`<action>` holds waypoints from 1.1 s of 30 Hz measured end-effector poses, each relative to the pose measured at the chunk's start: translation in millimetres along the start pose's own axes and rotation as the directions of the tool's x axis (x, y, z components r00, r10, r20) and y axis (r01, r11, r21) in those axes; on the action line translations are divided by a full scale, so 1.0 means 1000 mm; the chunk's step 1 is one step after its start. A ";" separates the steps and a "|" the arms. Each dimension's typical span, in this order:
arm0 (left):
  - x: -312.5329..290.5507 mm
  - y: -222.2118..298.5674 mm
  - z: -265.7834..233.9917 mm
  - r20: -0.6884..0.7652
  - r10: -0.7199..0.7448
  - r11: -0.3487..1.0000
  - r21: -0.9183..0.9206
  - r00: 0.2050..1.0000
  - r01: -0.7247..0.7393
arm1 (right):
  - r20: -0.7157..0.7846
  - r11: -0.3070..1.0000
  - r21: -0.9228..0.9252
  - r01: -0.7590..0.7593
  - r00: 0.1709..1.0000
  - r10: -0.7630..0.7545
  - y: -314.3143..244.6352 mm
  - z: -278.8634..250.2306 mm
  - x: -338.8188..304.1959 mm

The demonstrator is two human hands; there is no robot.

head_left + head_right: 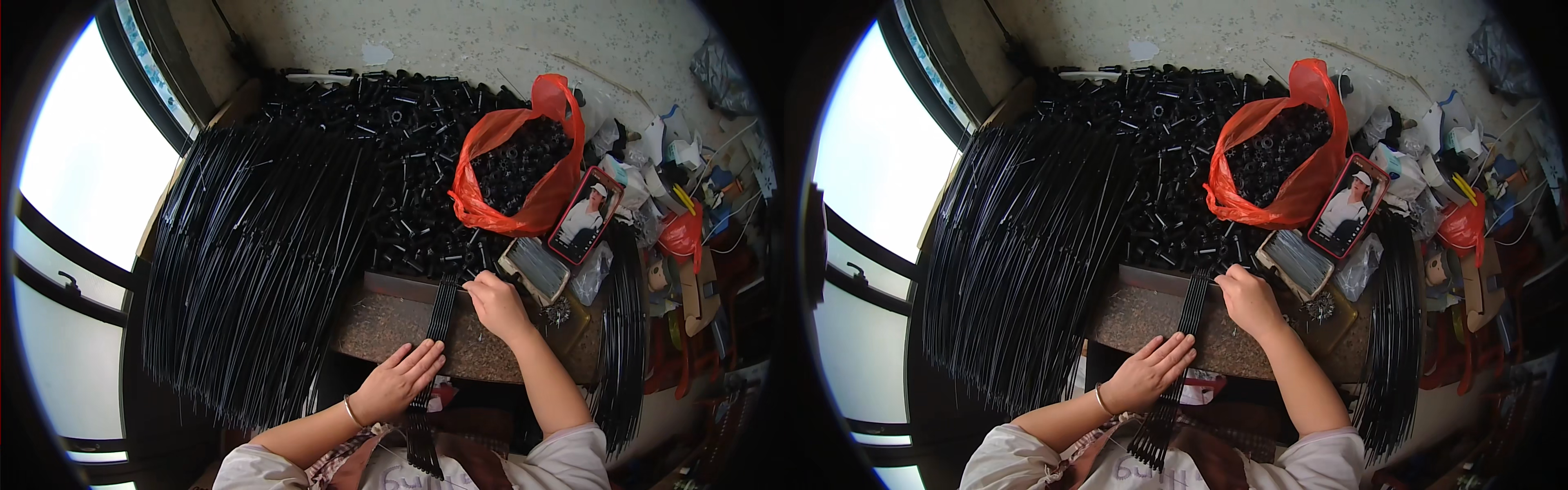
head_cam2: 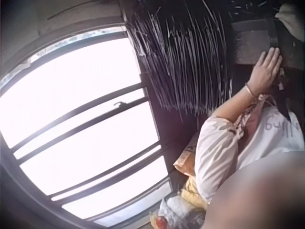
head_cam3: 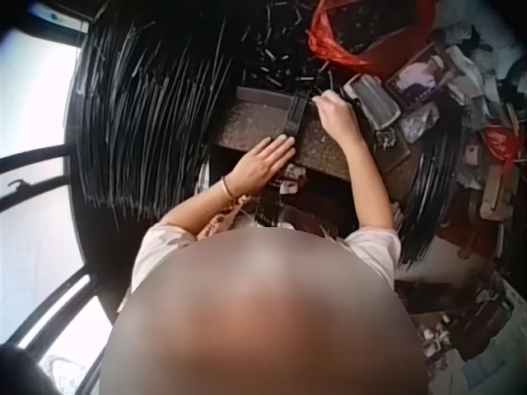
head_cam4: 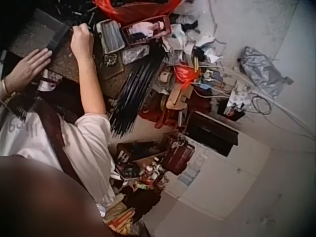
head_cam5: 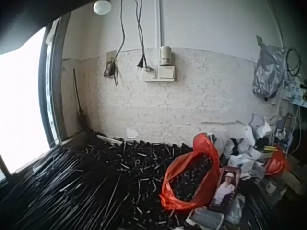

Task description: Bundling black rods and securing them using a connector and pliers.

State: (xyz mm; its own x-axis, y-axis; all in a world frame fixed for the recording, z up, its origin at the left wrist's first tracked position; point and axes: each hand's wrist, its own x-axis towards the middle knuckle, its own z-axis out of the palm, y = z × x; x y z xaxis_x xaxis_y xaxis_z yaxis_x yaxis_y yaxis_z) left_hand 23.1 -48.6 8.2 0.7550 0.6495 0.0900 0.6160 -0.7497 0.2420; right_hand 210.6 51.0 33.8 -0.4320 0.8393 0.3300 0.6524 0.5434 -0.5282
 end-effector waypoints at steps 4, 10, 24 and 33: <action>0.000 0.000 -0.001 0.015 0.004 1.000 -0.017 1.000 -0.003 | 0.060 0.992 -0.105 0.072 0.996 -0.066 0.005 -0.005 0.008; 0.000 -0.001 0.000 0.015 0.016 1.000 0.003 1.000 -0.016 | 0.116 0.996 0.049 0.077 0.990 -0.082 0.007 -0.004 0.014; 0.004 -0.001 -0.005 0.036 0.005 1.000 -0.014 0.999 -0.005 | 0.078 0.850 -0.367 0.379 0.923 -0.377 0.028 -0.026 -0.005; 0.001 0.001 -0.004 0.047 -0.025 0.996 -0.089 0.999 0.029 | 0.111 0.996 -0.041 0.075 0.991 -0.070 0.012 -0.027 -0.008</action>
State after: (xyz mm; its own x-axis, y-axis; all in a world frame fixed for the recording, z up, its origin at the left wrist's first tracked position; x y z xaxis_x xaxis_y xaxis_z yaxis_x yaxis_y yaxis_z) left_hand 23.7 -47.6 12.0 0.7491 0.6613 0.0386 0.6152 -0.7161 0.3298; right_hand 238.4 51.5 45.8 -0.5432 0.7926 0.2770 0.6435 0.6049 -0.4691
